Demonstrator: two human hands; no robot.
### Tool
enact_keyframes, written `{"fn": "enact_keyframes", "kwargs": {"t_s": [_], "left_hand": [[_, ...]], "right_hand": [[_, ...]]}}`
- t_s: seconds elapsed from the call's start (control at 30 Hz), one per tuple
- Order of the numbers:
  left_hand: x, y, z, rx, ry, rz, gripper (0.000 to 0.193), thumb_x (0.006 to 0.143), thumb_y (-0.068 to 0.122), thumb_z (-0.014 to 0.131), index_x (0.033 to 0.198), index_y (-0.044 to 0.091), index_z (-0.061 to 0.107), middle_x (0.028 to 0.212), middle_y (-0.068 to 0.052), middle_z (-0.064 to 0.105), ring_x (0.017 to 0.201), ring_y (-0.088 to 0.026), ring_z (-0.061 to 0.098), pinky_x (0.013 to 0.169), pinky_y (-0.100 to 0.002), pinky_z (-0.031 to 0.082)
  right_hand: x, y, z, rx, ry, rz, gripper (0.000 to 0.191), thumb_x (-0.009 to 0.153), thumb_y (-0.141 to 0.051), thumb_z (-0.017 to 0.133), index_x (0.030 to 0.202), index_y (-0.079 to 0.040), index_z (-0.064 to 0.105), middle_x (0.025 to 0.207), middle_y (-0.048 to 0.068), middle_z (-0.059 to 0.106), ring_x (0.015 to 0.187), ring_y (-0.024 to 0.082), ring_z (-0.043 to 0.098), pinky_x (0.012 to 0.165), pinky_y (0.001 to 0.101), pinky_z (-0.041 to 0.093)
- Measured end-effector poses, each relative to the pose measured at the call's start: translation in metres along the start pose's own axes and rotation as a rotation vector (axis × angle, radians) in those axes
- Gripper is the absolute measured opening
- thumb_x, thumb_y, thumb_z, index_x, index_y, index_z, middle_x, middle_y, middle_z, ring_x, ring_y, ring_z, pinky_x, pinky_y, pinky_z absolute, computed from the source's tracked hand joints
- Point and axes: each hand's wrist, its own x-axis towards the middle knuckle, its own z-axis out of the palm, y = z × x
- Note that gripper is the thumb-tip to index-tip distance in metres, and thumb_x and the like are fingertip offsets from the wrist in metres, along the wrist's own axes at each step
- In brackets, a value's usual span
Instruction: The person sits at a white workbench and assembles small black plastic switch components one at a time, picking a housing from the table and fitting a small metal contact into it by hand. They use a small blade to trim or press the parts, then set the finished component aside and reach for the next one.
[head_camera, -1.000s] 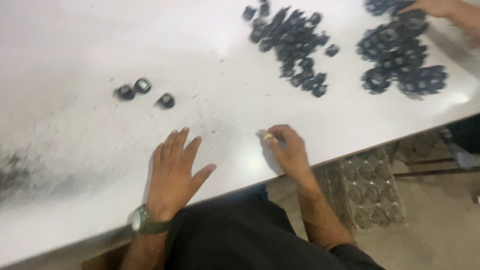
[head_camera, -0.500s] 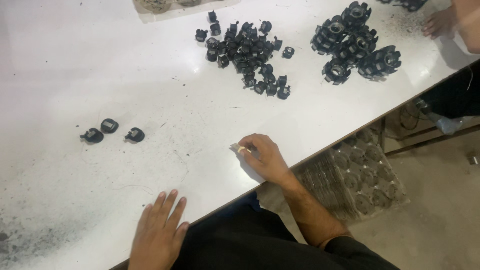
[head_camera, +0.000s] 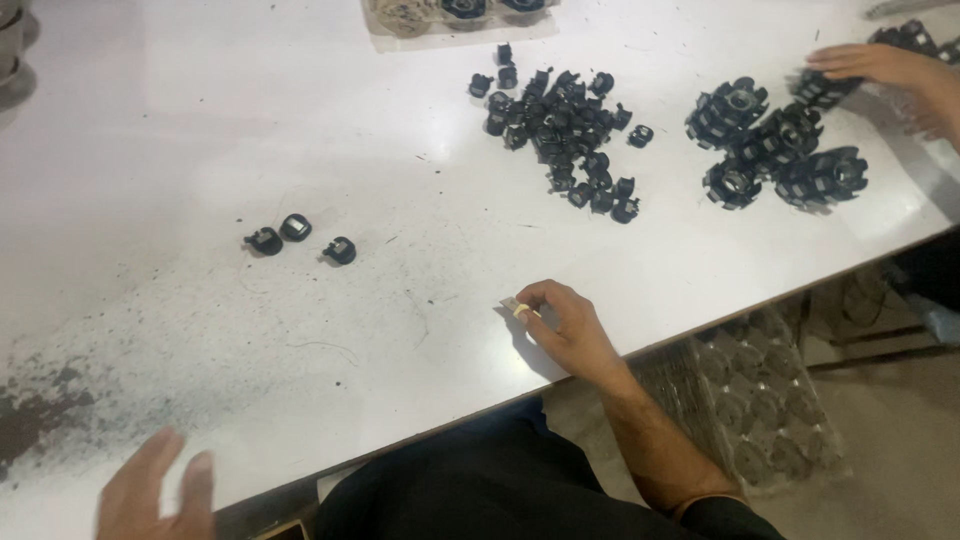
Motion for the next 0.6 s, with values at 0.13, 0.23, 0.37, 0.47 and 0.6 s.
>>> {"fn": "enact_keyframes", "kwargs": {"t_s": [0.13,0.23,0.37,0.47,0.6], "left_hand": [[-0.008,0.072,0.033,0.450,0.132,0.128,0.026,0.090,0.029,0.077,0.106,0.009,0.076,0.126,-0.005,0.074,0.122,-0.027,0.067,0.103,-0.044,0.050],[-0.004,0.093,0.028,0.383,0.179,0.099,0.019,0.091,0.025,0.075,0.103,0.010,0.075,0.123,-0.002,0.073,0.121,-0.026,0.067,0.103,-0.043,0.050],[-0.001,0.090,0.026,0.391,0.181,0.103,0.018,0.091,0.024,0.075,0.103,0.011,0.075,0.123,-0.003,0.073,0.121,-0.025,0.067,0.103,-0.042,0.051],[-0.004,0.084,0.030,0.377,0.203,0.104,0.018,0.090,0.024,0.075,0.102,0.010,0.075,0.122,-0.003,0.073,0.120,-0.027,0.067,0.102,-0.044,0.051],[-0.001,0.082,0.032,0.382,0.163,0.063,0.021,0.087,0.026,0.075,0.101,0.010,0.075,0.121,-0.007,0.073,0.115,-0.030,0.066,0.098,-0.047,0.050]], "right_hand": [[0.022,-0.022,-0.006,-0.069,-0.117,-0.262,0.019,0.093,-0.015,0.067,0.110,-0.007,0.067,0.094,0.008,0.070,0.091,0.023,0.068,0.085,0.0381,0.054],[0.051,-0.034,-0.009,-0.141,-0.148,-0.449,0.014,0.094,-0.011,0.066,0.108,-0.008,0.067,0.091,0.008,0.068,0.088,0.024,0.067,0.084,0.0404,0.052],[0.104,-0.033,0.004,-0.182,-0.186,-0.628,0.015,0.093,-0.006,0.064,0.107,-0.006,0.066,0.093,0.009,0.067,0.086,0.028,0.064,0.082,0.0425,0.050],[0.132,-0.019,0.027,-0.174,-0.191,-0.555,0.012,0.094,-0.003,0.061,0.104,-0.006,0.065,0.093,0.010,0.066,0.089,0.029,0.064,0.082,0.0417,0.051],[0.142,0.008,0.051,0.025,-0.157,-0.534,0.017,0.089,0.000,0.058,0.105,-0.004,0.063,0.098,0.011,0.064,0.092,0.028,0.062,0.083,0.0407,0.051]]}}
